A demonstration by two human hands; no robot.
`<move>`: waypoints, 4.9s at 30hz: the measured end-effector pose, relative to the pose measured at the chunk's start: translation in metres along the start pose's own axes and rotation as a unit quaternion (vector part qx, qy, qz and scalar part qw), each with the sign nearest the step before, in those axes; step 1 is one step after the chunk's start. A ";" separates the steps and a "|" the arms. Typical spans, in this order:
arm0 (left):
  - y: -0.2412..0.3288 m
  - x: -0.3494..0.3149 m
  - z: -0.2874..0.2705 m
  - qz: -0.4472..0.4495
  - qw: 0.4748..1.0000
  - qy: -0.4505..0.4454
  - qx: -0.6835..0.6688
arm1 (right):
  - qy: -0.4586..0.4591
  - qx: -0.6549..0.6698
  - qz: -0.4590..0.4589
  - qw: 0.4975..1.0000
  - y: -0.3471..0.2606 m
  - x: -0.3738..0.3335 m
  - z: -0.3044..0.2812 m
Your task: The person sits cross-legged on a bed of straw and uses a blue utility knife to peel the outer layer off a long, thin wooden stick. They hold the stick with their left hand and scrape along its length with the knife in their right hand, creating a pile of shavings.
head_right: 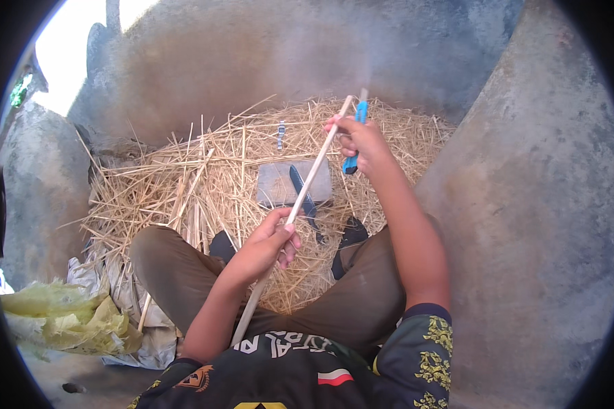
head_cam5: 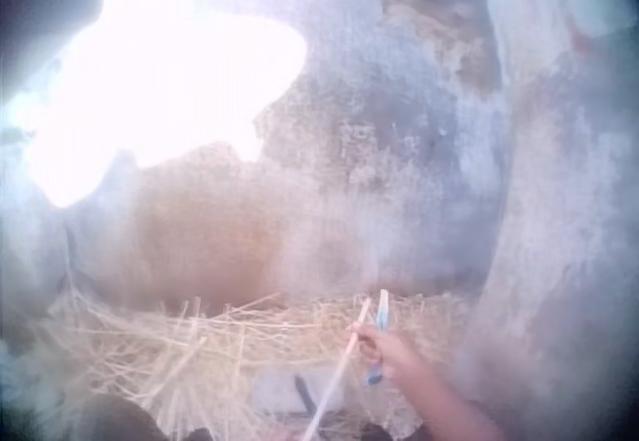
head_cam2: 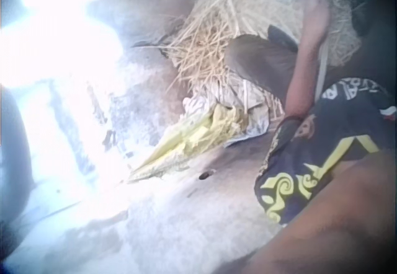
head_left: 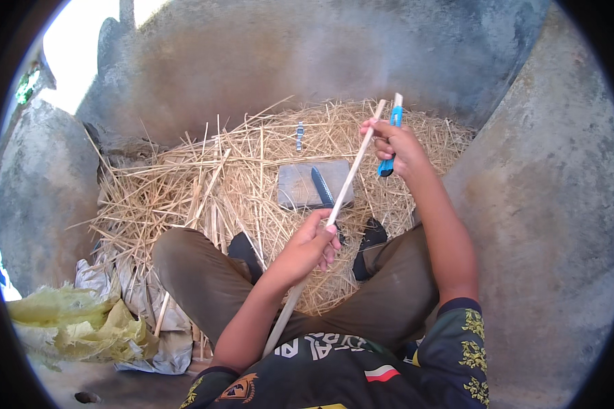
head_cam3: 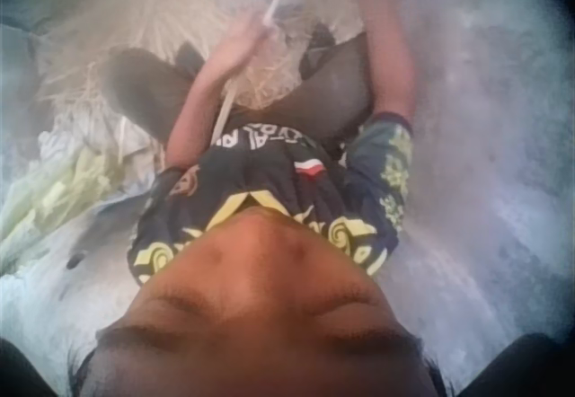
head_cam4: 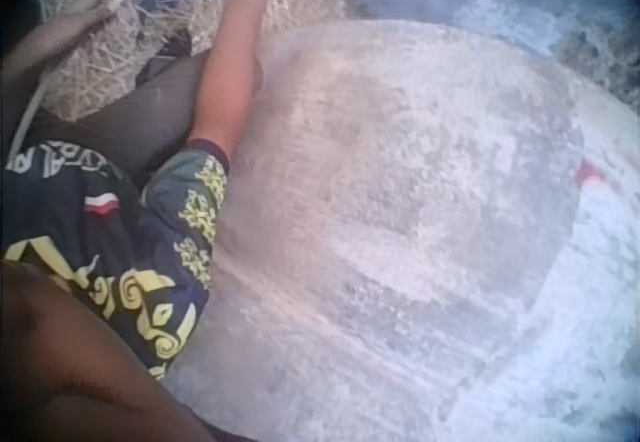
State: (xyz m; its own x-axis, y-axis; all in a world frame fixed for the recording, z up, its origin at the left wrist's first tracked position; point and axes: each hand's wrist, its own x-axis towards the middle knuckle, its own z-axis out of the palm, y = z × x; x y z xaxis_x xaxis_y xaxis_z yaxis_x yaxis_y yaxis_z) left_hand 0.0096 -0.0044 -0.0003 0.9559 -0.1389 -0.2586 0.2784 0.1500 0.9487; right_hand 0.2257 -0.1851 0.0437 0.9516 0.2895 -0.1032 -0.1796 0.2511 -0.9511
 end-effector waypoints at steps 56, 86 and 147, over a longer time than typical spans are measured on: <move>0.016 -0.008 -0.030 -0.042 0.969 0.051 -0.236 | 0.052 -0.679 -0.397 0.616 0.064 -0.034 0.064; -0.005 -0.024 0.019 -0.061 0.990 -0.036 -0.120 | 0.404 -0.621 -0.092 0.666 -0.046 0.024 -0.035; 0.006 -0.003 -0.029 -0.077 0.974 0.044 -0.208 | 0.063 -0.718 -0.291 0.629 0.045 -0.017 0.057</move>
State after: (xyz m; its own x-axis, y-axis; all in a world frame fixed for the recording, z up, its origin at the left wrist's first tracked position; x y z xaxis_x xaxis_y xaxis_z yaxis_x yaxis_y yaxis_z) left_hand 0.0113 0.0253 0.0006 0.8993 -0.1090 -0.4235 0.4145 0.5210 0.7461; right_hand 0.1874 -0.1258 0.0188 0.7808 0.4364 0.4472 0.5326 -0.8390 -0.1112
